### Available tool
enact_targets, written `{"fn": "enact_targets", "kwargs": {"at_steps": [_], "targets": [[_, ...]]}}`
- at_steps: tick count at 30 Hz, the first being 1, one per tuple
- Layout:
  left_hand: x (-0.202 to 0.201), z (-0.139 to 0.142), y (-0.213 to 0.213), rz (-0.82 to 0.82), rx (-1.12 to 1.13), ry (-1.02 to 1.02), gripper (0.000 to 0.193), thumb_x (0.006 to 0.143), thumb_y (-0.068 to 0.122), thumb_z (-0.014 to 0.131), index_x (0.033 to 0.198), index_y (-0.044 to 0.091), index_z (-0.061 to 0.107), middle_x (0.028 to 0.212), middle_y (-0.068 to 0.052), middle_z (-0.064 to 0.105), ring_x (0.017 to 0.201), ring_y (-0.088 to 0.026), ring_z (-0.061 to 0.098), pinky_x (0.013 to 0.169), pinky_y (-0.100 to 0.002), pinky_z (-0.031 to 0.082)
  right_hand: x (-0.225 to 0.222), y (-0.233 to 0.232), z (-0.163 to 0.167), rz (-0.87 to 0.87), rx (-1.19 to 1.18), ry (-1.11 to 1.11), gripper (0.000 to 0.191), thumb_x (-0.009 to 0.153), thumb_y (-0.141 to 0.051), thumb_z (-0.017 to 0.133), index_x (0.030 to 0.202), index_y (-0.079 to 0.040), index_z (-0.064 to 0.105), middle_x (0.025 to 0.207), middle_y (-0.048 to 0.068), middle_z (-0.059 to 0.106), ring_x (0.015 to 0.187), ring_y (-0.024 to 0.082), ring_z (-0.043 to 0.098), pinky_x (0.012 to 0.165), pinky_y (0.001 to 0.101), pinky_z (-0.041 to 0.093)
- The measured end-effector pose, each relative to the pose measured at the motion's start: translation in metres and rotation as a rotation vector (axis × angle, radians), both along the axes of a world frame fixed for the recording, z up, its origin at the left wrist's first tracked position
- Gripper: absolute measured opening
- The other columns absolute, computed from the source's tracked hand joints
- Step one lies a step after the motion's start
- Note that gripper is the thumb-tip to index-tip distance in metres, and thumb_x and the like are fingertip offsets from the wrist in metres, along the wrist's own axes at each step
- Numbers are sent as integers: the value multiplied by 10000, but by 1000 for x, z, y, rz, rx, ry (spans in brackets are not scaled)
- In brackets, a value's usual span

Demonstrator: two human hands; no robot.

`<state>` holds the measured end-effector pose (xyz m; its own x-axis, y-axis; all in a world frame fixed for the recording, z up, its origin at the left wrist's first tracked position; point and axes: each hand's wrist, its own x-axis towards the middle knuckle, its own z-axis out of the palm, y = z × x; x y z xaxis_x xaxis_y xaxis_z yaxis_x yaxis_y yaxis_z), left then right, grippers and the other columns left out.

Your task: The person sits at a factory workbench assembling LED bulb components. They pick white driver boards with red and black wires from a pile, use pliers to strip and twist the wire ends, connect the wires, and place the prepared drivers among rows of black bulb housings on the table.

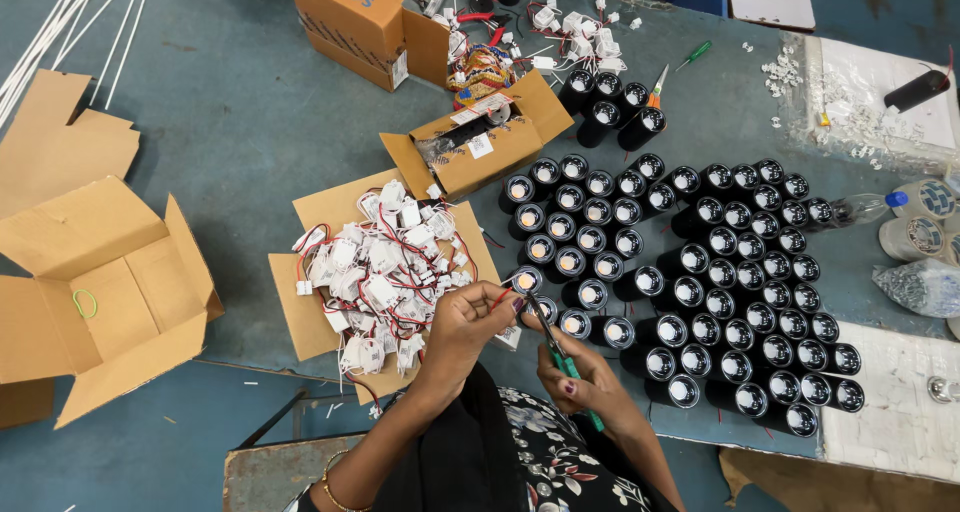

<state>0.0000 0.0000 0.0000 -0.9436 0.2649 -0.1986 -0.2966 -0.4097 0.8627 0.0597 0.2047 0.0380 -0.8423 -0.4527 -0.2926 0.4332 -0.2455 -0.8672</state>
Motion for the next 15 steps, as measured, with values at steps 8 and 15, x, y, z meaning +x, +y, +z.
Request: {"fn": "enact_targets", "kwargs": {"at_steps": [8,15], "targets": [[-5,3,-5,-64,-8,23,180,967,140,672,1036,-24,703,820,-20,713,736,-44,637,700,-201,503,1,-2,-5,-48,53,-7,847,855,-303,733,1576,-22,388,840,-18,440,632,55,403,475,213,308],[-9,-2,-16,-213,-85,93,234,994,191,671,1056,-34,692,845,-40,728,737,-70,635,704,-224,515,1,4,-15,26,243,378,686,962,-203,680,1552,9,404,1026,10,514,856,80,467,724,248,413]]}}
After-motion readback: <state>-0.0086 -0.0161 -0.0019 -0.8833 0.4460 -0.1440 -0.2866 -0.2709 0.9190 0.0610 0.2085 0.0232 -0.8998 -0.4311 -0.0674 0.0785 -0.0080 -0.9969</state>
